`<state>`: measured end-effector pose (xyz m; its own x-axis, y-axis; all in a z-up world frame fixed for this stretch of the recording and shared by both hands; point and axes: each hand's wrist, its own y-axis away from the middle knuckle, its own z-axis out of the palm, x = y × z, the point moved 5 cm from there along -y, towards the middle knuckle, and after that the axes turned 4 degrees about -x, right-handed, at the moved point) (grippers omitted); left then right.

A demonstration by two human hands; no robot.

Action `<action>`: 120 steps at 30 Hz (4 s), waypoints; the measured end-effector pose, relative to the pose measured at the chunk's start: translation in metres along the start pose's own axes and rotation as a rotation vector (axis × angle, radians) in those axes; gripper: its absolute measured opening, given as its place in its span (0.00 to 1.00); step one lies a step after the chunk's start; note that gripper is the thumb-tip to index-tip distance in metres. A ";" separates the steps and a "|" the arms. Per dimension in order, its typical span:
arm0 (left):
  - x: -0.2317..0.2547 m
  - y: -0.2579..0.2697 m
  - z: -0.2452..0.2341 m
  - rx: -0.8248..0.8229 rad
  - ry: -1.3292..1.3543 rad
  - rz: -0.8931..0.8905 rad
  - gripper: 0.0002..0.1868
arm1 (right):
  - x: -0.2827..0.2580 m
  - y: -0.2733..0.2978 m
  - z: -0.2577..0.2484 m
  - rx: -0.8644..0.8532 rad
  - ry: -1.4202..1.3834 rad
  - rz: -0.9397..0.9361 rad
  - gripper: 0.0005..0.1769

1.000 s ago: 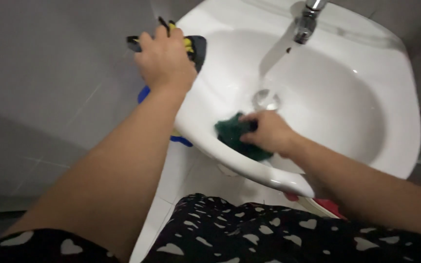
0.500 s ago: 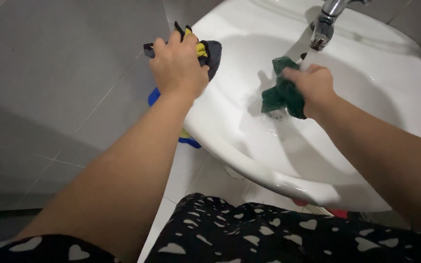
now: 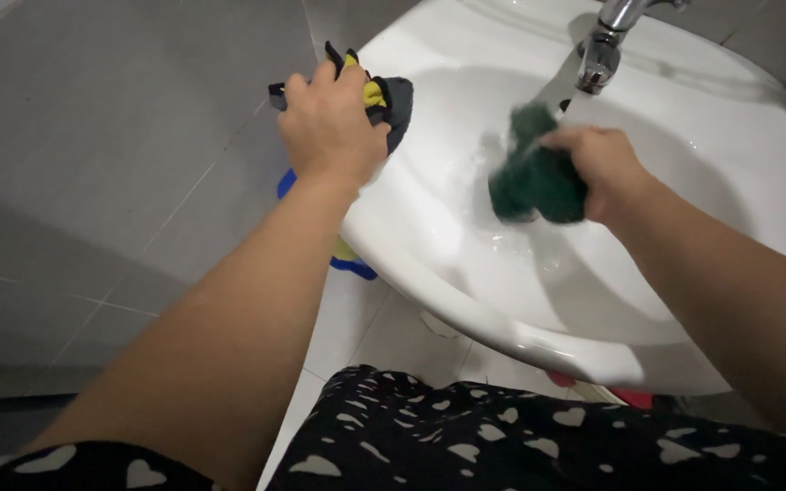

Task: Washing and rinsing a yellow-lined black cloth and a green mesh cloth in a bathroom sink.

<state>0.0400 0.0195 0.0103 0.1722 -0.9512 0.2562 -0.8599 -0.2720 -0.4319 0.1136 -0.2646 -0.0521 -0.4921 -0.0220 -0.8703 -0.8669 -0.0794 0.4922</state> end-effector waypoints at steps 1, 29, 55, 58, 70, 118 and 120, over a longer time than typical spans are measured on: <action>0.000 0.000 -0.001 0.002 0.000 0.001 0.30 | 0.008 -0.010 -0.006 0.000 0.000 -0.002 0.26; -0.003 -0.013 -0.014 -0.139 0.056 -0.117 0.28 | -0.131 -0.109 -0.091 0.668 0.473 -0.452 0.11; 0.007 0.015 -0.017 -0.182 0.001 -0.151 0.27 | -0.079 0.008 -0.035 0.237 0.323 -0.773 0.39; 0.021 0.049 -0.032 -0.112 0.017 -0.140 0.26 | -0.051 0.025 -0.064 0.325 0.456 -0.714 0.33; 0.126 0.169 -0.067 -0.291 0.103 -0.042 0.25 | 0.018 0.097 -0.080 0.001 0.693 -0.393 0.22; 0.118 0.134 -0.008 -0.313 0.150 -0.012 0.12 | 0.058 0.206 -0.159 0.023 1.058 -1.066 0.47; 0.119 0.135 -0.009 -0.411 0.093 -0.018 0.15 | 0.056 0.203 -0.167 0.043 0.946 -0.886 0.48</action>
<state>-0.0595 -0.1292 -0.0100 0.1612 -0.9243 0.3459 -0.9805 -0.1898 -0.0503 -0.0761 -0.4480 -0.0042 0.4788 -0.6717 -0.5654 -0.8769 -0.3975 -0.2703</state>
